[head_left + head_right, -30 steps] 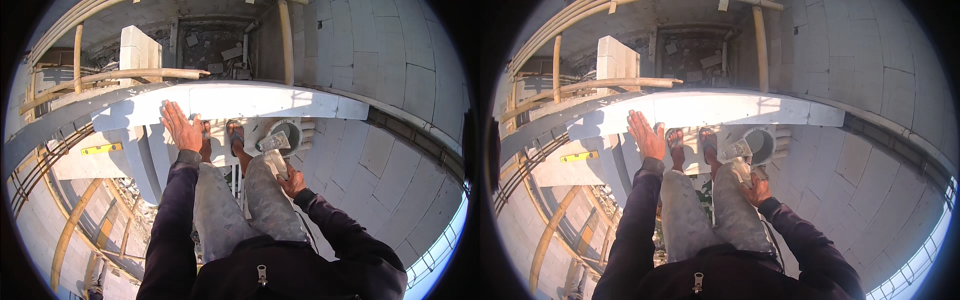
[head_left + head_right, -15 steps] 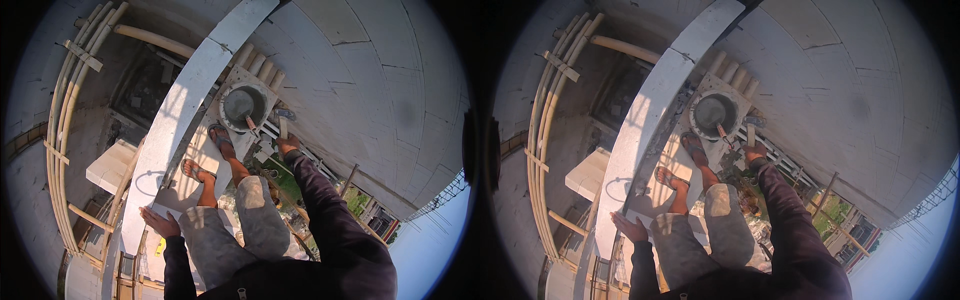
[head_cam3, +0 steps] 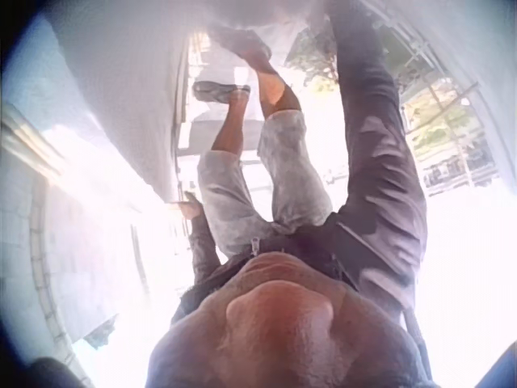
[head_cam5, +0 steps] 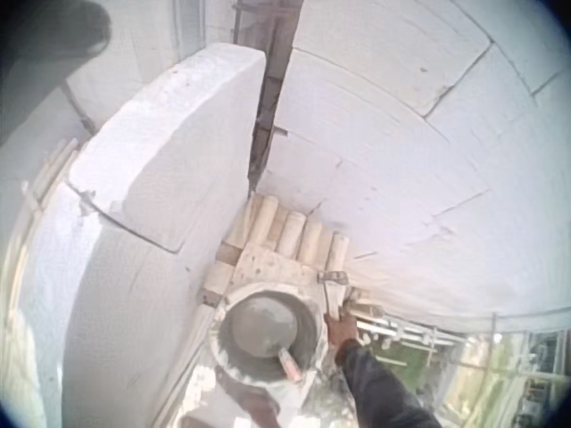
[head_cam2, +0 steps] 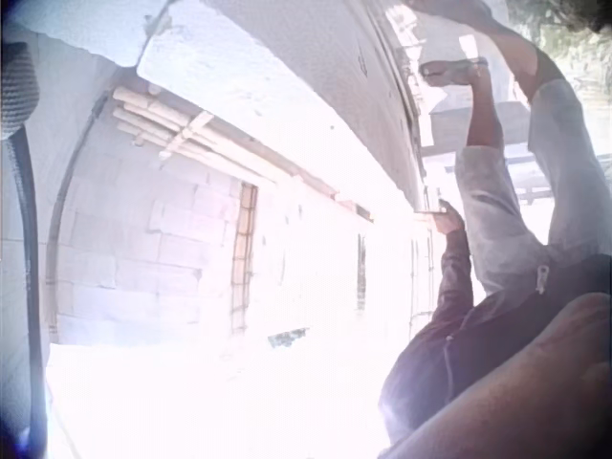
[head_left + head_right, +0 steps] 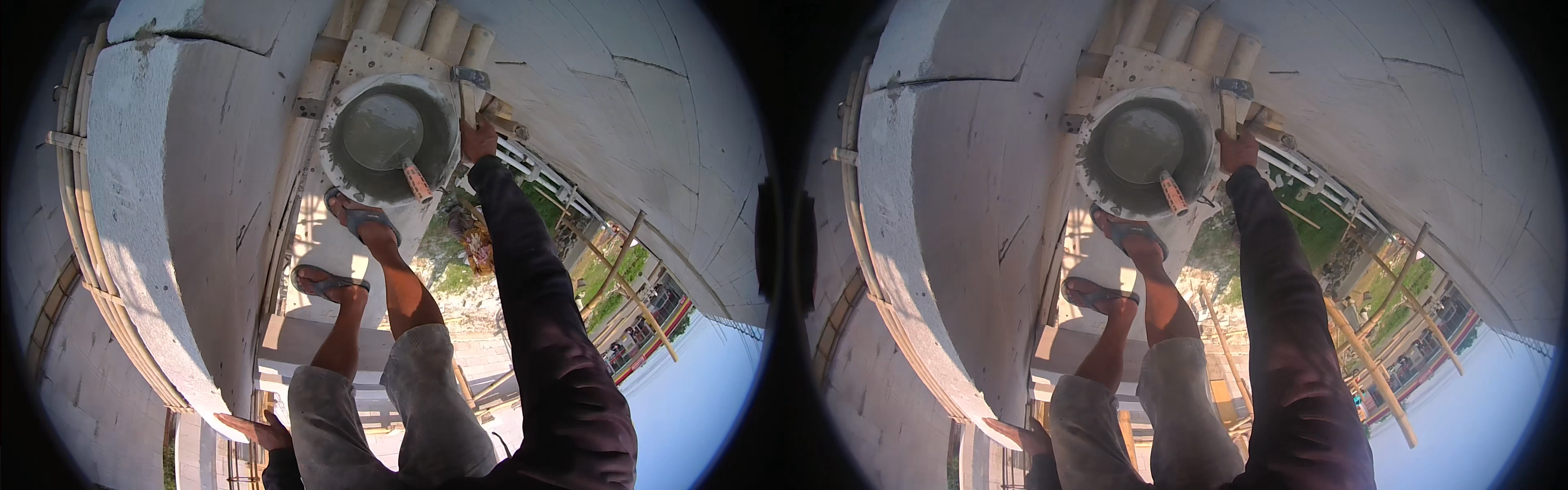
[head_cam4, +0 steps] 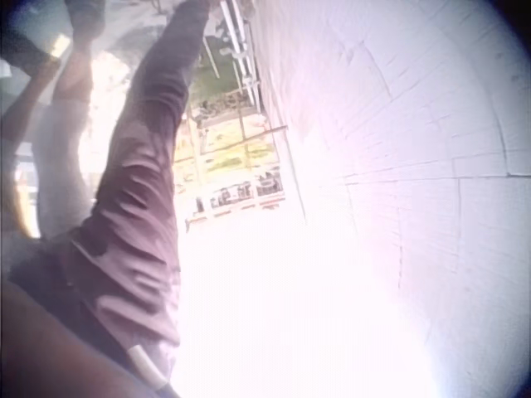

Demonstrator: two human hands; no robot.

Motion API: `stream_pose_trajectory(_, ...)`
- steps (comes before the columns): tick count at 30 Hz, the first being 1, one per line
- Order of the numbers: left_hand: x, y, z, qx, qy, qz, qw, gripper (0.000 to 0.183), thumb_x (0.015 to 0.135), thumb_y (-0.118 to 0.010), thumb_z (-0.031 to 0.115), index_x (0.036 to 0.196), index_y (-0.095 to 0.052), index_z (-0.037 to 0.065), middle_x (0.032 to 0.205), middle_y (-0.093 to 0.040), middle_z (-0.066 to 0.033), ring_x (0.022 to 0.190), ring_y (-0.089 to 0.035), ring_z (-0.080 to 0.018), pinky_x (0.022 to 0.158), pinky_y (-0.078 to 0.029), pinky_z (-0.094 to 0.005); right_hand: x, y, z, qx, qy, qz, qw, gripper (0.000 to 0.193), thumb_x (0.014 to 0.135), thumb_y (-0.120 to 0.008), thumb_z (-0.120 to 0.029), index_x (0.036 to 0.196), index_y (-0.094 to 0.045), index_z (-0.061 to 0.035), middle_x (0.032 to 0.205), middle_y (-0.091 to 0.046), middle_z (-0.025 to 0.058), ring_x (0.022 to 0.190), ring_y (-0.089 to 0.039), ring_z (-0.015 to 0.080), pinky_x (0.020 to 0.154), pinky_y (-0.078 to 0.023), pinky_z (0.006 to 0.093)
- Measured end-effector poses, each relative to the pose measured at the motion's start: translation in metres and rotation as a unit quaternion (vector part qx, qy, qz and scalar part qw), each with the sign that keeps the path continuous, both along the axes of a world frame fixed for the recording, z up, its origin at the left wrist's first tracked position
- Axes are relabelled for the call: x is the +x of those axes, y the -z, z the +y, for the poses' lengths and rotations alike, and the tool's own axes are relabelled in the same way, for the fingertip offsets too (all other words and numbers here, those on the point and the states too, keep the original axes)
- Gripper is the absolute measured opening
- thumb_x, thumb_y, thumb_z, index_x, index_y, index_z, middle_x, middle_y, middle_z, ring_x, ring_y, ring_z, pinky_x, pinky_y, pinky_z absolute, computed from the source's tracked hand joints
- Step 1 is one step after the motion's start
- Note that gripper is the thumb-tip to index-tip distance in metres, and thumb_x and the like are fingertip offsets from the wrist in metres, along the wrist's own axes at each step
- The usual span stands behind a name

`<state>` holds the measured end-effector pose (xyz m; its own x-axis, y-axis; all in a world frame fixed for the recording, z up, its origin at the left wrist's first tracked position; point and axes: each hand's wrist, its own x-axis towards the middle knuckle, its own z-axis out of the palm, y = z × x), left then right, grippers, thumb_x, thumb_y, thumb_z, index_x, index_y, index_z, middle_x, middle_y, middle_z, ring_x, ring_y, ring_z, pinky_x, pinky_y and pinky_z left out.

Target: The person measures a wall section with a tape measure, then positions and secures white rectangular tiles using a trowel and mortar. They repeatedly scoop mortar, apply it to the tiles, and press the tiles into place along a curved wall.

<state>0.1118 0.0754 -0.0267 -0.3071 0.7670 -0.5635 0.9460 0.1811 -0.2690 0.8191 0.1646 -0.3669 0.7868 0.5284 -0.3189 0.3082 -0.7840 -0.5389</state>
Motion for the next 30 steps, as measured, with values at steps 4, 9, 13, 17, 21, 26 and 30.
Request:
stream_pose_trajectory(4,-0.029,0.000,-0.010,-0.114,-0.073,0.028,0.990,0.080,0.094,-0.055,0.031,0.149,-0.016,-0.011,0.155,-0.016,-0.0340,0.143,-0.023,-0.0435,0.116,-0.024,-0.0456,0.040,0.047,-0.011,-0.106,-0.062,-0.053,0.991,0.044,0.084,-0.065,-0.040,0.104,-0.070,-0.0007,0.094,-0.069,0.0277,0.095,-0.066,0.0431,0.085,-0.051,0.0481)
stream_pose_trajectory(9,0.101,-0.065,0.048,0.052,-0.040,-0.063,0.996,0.068,0.093,-0.055,0.023,0.149,-0.025,-0.002,0.159,-0.008,-0.0271,0.144,-0.023,-0.0441,0.119,-0.019,-0.0520,-0.070,-0.074,0.025,0.056,0.045,-0.075,0.995,0.023,0.083,-0.064,-0.023,0.084,-0.069,-0.0014,0.092,-0.062,0.0194,0.087,-0.061,0.0379,0.079,-0.048,0.0474)
stream_pose_trajectory(13,0.155,-0.083,0.054,0.015,0.072,-0.187,0.980,0.064,0.101,-0.043,0.049,0.146,-0.032,0.005,0.155,-0.020,-0.0273,0.143,-0.025,-0.0453,0.113,-0.027,-0.0563,-0.130,-0.110,0.038,-0.188,-0.310,-0.192,0.912,0.034,0.085,-0.060,-0.037,0.093,-0.072,-0.0060,0.104,-0.065,0.0156,0.095,-0.061,0.0364,0.088,-0.045,0.0466)
stream_pose_trajectory(17,0.203,-0.072,0.079,-0.046,0.003,-0.320,0.946,0.048,0.093,-0.056,0.027,0.131,-0.049,0.000,0.148,-0.033,-0.0284,0.139,-0.032,-0.0463,0.112,-0.031,-0.0544,-0.134,-0.074,0.046,-0.297,-0.325,-0.107,0.891,0.039,0.078,-0.068,-0.038,0.098,-0.072,-0.0053,0.106,-0.063,0.0212,0.098,-0.062,0.0369,0.086,-0.048,0.0506)
stream_pose_trajectory(21,0.197,-0.062,0.065,-0.078,-0.045,-0.338,0.937,0.044,0.088,-0.059,0.018,0.127,-0.050,-0.001,0.146,-0.036,-0.0268,0.135,-0.035,-0.0451,0.111,-0.033,-0.0522,-0.115,-0.053,0.043,-0.324,-0.330,0.011,0.887,0.040,0.078,-0.068,-0.032,0.105,-0.070,-0.0030,0.109,-0.064,0.0215,0.105,-0.062,0.0381,0.088,-0.051,0.0479)
stream_pose_trajectory(26,0.195,-0.043,0.043,-0.100,-0.035,-0.342,0.934,0.038,0.086,-0.062,0.015,0.120,-0.054,0.001,0.142,-0.040,-0.0248,0.131,-0.038,-0.0460,0.108,-0.033,-0.0553,-0.142,-0.073,0.059,-0.342,-0.213,-0.050,0.914,0.029,0.085,-0.061,-0.022,0.100,-0.067,0.0017,0.114,-0.065,0.0179,0.101,-0.068,0.0325,0.085,-0.056,0.0380)
stream_pose_trajectory(30,0.200,-0.022,0.040,-0.064,0.073,-0.328,0.940,0.037,0.084,-0.062,0.011,0.120,-0.056,0.004,0.140,-0.043,-0.0228,0.131,-0.039,-0.0441,0.105,-0.035,-0.0552,-0.155,-0.053,0.052,-0.275,-0.189,-0.030,0.942,0.026,0.082,-0.062,-0.020,0.096,-0.067,0.0010,0.106,-0.068,0.0207,0.098,-0.067,0.0374,0.083,-0.056,0.0402)
